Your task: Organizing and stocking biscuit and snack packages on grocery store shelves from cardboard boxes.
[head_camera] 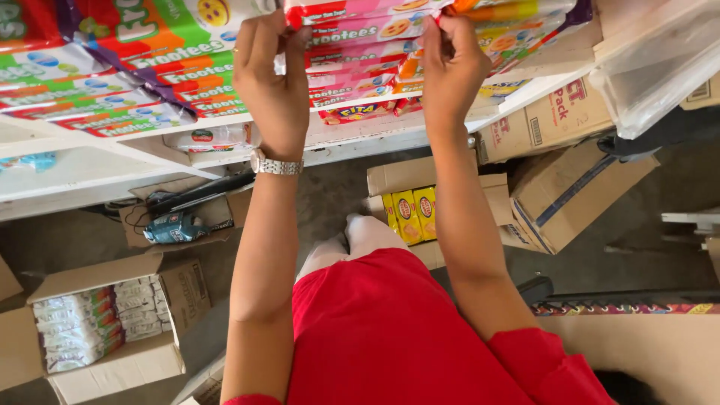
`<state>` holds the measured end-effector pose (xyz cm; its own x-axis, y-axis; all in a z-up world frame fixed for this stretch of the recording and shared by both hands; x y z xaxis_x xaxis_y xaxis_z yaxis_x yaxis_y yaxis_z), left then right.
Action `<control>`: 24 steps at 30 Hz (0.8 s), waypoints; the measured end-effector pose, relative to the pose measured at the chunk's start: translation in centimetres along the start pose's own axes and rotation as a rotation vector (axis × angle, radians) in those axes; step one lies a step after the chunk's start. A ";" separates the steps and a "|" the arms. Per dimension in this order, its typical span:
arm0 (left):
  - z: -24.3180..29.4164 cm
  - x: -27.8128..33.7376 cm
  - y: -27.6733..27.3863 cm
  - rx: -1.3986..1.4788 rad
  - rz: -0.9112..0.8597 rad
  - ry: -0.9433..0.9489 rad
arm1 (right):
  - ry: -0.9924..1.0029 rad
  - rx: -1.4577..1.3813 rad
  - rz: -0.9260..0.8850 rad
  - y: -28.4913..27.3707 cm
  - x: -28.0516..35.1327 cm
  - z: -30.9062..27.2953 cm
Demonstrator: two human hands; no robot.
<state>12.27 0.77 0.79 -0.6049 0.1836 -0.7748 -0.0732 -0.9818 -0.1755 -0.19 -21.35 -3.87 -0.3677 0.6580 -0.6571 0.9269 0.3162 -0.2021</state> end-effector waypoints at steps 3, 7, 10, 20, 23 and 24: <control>0.2 0.2 -0.6 -0.045 -0.015 -0.018 | 0.037 -0.162 -0.120 -1.2 -0.8 1.1; 1.3 0.1 -1.6 -0.022 0.003 -0.113 | -0.049 -0.087 -0.068 -2.8 -1.2 -2.6; 0.9 1.0 -1.2 0.097 0.041 -0.173 | 0.056 -0.123 -0.072 -2.7 -1.7 -4.5; -1.1 1.5 0.5 0.073 0.091 -0.182 | 0.108 -0.155 -0.173 -2.4 -3.2 -2.2; 0.9 0.4 -1.2 0.088 0.083 -0.144 | 0.071 -0.148 -0.095 -3.6 -3.2 -1.9; 1.7 0.1 -1.7 0.100 0.085 -0.131 | 0.047 -0.155 -0.023 -4.4 -3.1 -1.6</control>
<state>10.99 2.40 2.01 -0.7101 0.0980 -0.6972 -0.0920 -0.9947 -0.0460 -3.21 -23.69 0.16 -0.3950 0.6798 -0.6179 0.8971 0.4303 -0.1000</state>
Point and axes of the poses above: each hand's wrist, its own x-axis away from the middle knuckle, its own y-axis out of the palm, z = x × y, the point moved 4 cm from there along -x, towards the middle knuckle
